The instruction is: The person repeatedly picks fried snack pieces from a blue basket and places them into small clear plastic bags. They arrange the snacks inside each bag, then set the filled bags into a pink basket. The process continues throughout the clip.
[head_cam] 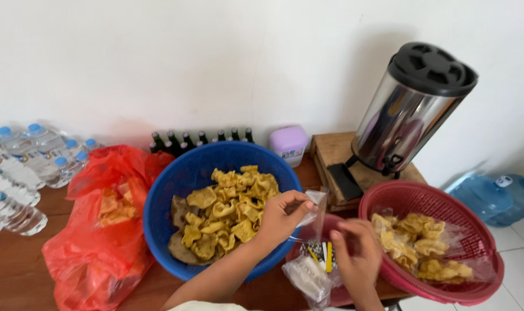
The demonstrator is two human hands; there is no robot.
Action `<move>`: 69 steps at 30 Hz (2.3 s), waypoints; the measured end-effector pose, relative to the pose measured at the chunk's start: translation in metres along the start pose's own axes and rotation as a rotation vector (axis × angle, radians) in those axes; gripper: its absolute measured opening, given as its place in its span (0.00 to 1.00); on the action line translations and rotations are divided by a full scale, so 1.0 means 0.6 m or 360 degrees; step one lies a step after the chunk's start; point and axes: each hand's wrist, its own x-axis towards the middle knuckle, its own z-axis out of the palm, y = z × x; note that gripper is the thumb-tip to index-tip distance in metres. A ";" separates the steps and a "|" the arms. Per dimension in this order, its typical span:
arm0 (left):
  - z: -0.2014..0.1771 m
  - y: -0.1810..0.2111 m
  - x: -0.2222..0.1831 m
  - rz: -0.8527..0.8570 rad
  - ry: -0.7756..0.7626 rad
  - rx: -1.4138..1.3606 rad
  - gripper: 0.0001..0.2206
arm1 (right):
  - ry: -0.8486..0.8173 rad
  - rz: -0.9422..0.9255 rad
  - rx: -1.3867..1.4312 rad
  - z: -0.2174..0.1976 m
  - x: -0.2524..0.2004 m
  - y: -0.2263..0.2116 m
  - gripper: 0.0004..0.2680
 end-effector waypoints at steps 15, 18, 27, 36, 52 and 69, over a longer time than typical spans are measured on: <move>-0.109 0.043 -0.095 -0.0443 -0.0191 -0.0592 0.13 | -0.0427 0.0379 0.0678 0.121 0.012 -0.093 0.07; -0.117 0.036 -0.101 -0.0433 -0.0169 -0.0698 0.14 | -0.0443 0.0384 0.0692 0.127 0.009 -0.100 0.07; -0.134 -0.006 -0.115 -0.0417 -0.0129 -0.0797 0.13 | -0.0435 0.0387 0.0727 0.141 0.003 -0.116 0.07; -0.132 -0.013 -0.118 -0.0393 -0.0083 -0.0832 0.11 | -0.0462 0.0351 0.0728 0.147 0.004 -0.117 0.07; -0.138 0.092 -0.124 0.0253 0.0160 0.0718 0.03 | -0.0864 0.0375 0.0016 0.176 0.033 -0.100 0.04; -0.248 0.022 -0.245 0.0155 -0.0651 0.1622 0.07 | -0.1742 -0.0403 -0.0713 0.210 -0.049 -0.048 0.08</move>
